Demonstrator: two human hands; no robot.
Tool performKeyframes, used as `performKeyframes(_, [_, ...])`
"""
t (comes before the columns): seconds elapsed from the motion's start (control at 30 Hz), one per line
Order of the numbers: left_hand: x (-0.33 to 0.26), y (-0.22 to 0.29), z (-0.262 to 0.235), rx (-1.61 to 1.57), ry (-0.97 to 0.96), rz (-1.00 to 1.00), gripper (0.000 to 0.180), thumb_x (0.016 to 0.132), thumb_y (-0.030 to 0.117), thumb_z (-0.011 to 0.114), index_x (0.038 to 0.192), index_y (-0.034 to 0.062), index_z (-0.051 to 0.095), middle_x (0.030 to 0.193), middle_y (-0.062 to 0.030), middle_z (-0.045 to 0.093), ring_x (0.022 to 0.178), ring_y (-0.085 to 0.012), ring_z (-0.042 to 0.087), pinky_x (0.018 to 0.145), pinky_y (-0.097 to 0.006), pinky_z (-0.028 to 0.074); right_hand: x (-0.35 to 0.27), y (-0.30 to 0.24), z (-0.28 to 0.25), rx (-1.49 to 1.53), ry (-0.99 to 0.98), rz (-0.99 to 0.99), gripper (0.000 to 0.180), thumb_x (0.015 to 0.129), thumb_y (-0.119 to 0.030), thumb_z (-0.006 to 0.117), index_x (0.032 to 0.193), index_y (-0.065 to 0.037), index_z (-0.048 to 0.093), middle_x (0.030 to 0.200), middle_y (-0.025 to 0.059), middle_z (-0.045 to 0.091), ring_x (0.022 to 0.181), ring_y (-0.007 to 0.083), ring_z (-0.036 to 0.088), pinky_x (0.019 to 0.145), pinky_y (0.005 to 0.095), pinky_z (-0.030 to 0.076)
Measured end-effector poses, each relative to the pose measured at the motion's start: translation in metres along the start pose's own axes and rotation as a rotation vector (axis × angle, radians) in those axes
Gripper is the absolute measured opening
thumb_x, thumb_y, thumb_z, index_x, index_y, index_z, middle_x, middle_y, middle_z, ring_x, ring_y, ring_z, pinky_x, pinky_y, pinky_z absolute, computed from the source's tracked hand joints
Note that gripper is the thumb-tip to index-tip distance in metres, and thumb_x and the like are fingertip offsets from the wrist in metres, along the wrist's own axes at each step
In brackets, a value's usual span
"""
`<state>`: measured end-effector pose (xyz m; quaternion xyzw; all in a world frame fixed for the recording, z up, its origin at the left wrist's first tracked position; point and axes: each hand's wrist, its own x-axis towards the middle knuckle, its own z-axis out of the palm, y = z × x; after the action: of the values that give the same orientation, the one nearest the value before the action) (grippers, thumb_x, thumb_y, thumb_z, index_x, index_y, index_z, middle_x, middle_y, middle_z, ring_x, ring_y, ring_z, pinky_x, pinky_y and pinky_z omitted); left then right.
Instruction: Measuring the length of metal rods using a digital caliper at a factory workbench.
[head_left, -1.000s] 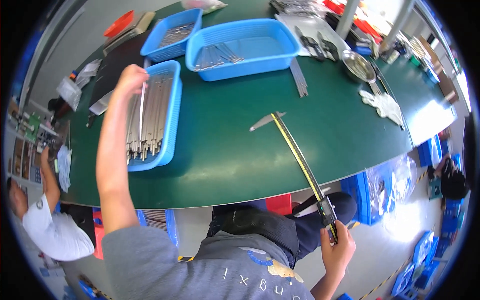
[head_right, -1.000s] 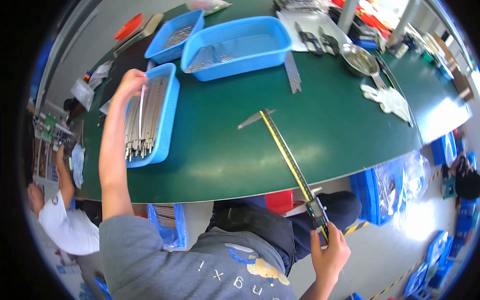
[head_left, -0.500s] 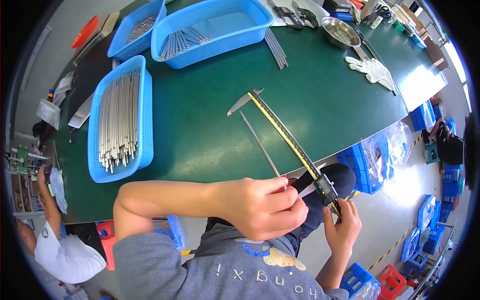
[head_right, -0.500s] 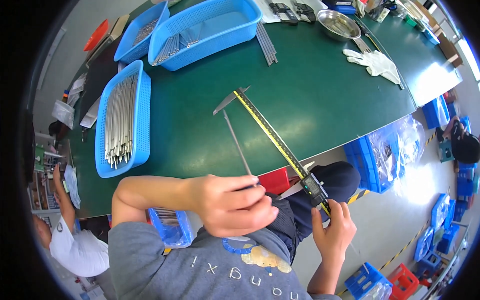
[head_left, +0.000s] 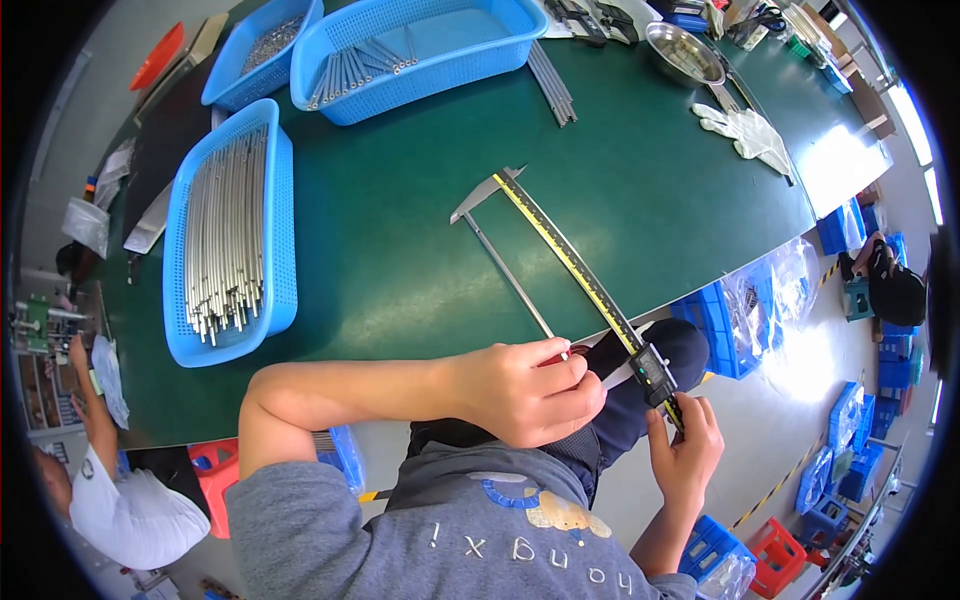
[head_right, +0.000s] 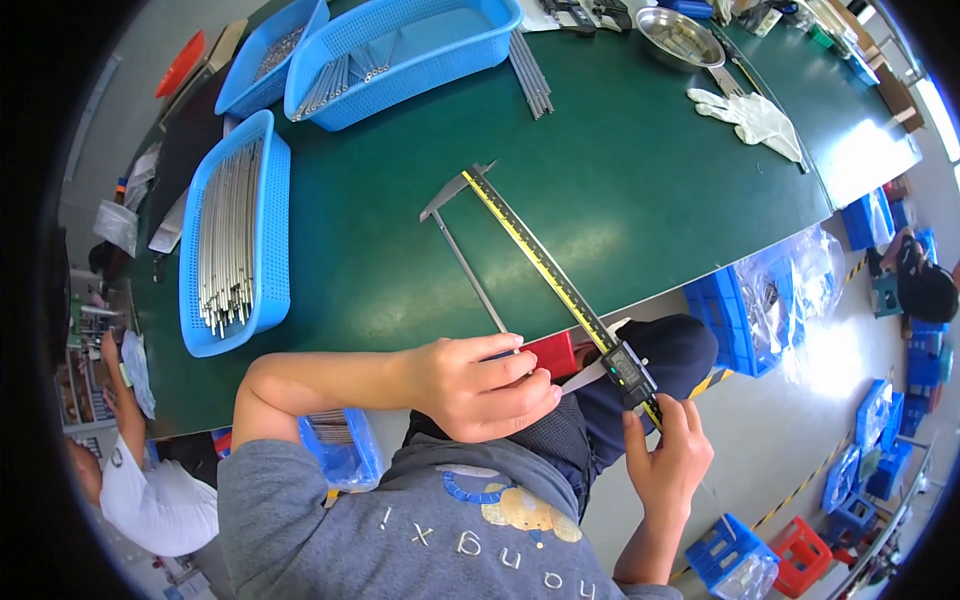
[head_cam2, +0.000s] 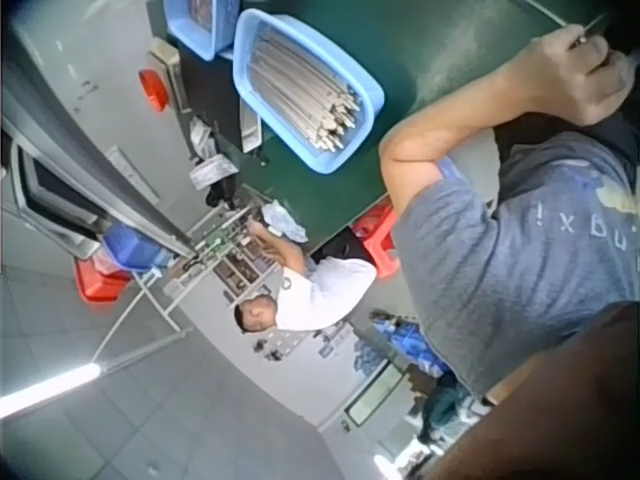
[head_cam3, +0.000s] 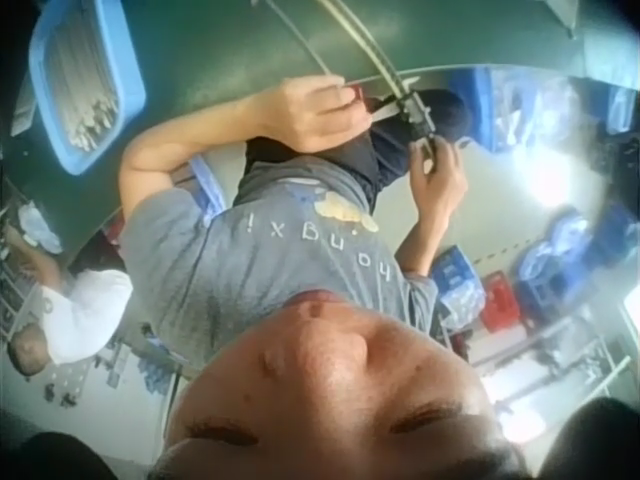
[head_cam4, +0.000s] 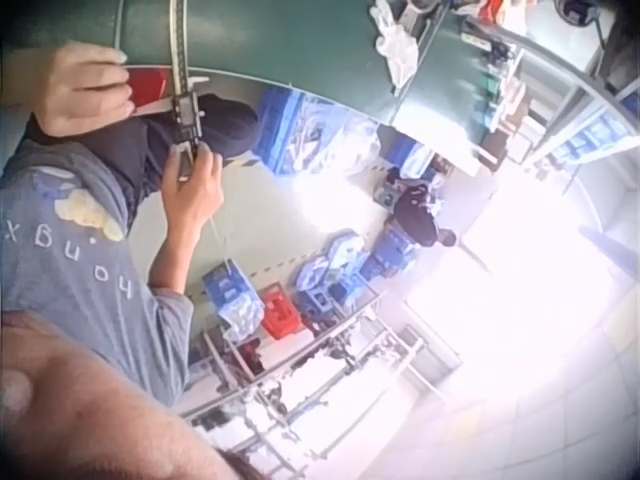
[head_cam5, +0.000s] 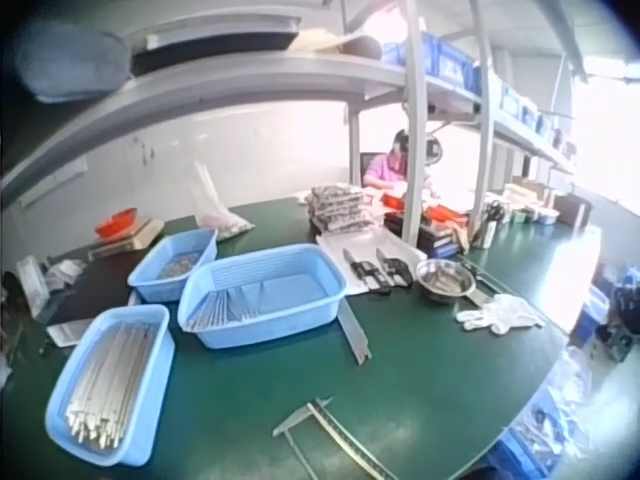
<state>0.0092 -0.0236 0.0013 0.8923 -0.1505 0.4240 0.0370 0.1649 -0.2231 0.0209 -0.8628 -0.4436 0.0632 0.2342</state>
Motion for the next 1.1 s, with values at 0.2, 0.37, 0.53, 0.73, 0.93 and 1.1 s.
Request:
performKeyframes(0.2, [-0.001, 0.002, 0.001, 0.007, -0.006, -0.017, 0.020, 0.067, 0.016, 0.061, 0.080, 0.0012, 0.064, 0.081, -0.0061, 0.054, 0.073, -0.0185, 0.054, 0.065, -0.032, 0.053, -0.001, 0.001, 0.000, -0.007, 0.000, -0.032, 0.027, 0.075, -0.014, 0.072, 0.094, 0.001, 0.060, 0.069, 0.0076, 0.050, 0.046, 0.0154, 0.043, 0.045, 0.0285, 0.034])
performKeyframes(0.37, [-0.002, 0.002, 0.004, -0.005, -0.008, -0.043, 0.018, 0.068, 0.016, 0.061, 0.078, 0.0007, 0.062, 0.081, -0.0060, 0.053, 0.073, -0.0184, 0.053, 0.066, -0.033, 0.054, -0.001, -0.002, 0.000, -0.015, 0.007, 0.001, 0.027, 0.074, -0.019, 0.074, 0.092, -0.003, 0.061, 0.068, 0.0081, 0.051, 0.047, 0.0219, 0.048, 0.047, 0.0325, 0.037])
performKeyframes(0.53, [-0.005, 0.000, 0.010, -0.041, -0.074, -0.078, 0.015, 0.070, 0.015, 0.063, 0.076, 0.0016, 0.061, 0.081, -0.0055, 0.052, 0.076, -0.0191, 0.055, 0.070, -0.035, 0.055, -0.001, 0.002, 0.006, 0.014, 0.038, -0.016, 0.027, 0.073, -0.017, 0.075, 0.091, -0.003, 0.061, 0.067, 0.0083, 0.053, 0.050, 0.0218, 0.052, 0.048, 0.0316, 0.040])
performKeyframes(0.73, [-0.009, 0.001, 0.016, -0.086, -0.131, -0.105, 0.015, 0.070, 0.016, 0.064, 0.076, 0.0018, 0.062, 0.082, -0.0053, 0.054, 0.083, -0.0205, 0.058, 0.076, -0.038, 0.056, -0.003, 0.002, 0.009, 0.010, 0.055, -0.027, 0.026, 0.073, -0.016, 0.075, 0.091, -0.003, 0.062, 0.066, 0.0085, 0.054, 0.052, 0.0218, 0.055, 0.047, 0.0309, 0.041])
performKeyframes(0.93, [-0.012, 0.003, 0.017, -0.106, -0.184, -0.109, 0.017, 0.071, 0.016, 0.064, 0.079, 0.0013, 0.063, 0.085, -0.0055, 0.057, 0.088, -0.0218, 0.059, 0.077, -0.038, 0.055, -0.007, 0.003, 0.008, 0.025, 0.044, -0.035, 0.027, 0.073, -0.015, 0.074, 0.093, -0.003, 0.062, 0.067, 0.0088, 0.054, 0.052, 0.0220, 0.055, 0.047, 0.0309, 0.042])
performKeyframes(1.1, [-0.009, -0.001, 0.012, -0.125, -0.254, -0.142, 0.020, 0.069, 0.012, 0.065, 0.087, 0.0029, 0.067, 0.091, -0.0069, 0.062, 0.093, -0.0227, 0.062, 0.080, -0.035, 0.055, -0.005, 0.002, 0.004, 0.071, 0.034, -0.045, 0.028, 0.072, -0.011, 0.072, 0.096, -0.003, 0.061, 0.069, 0.0105, 0.055, 0.056, 0.0245, 0.058, 0.050, 0.0312, 0.045])
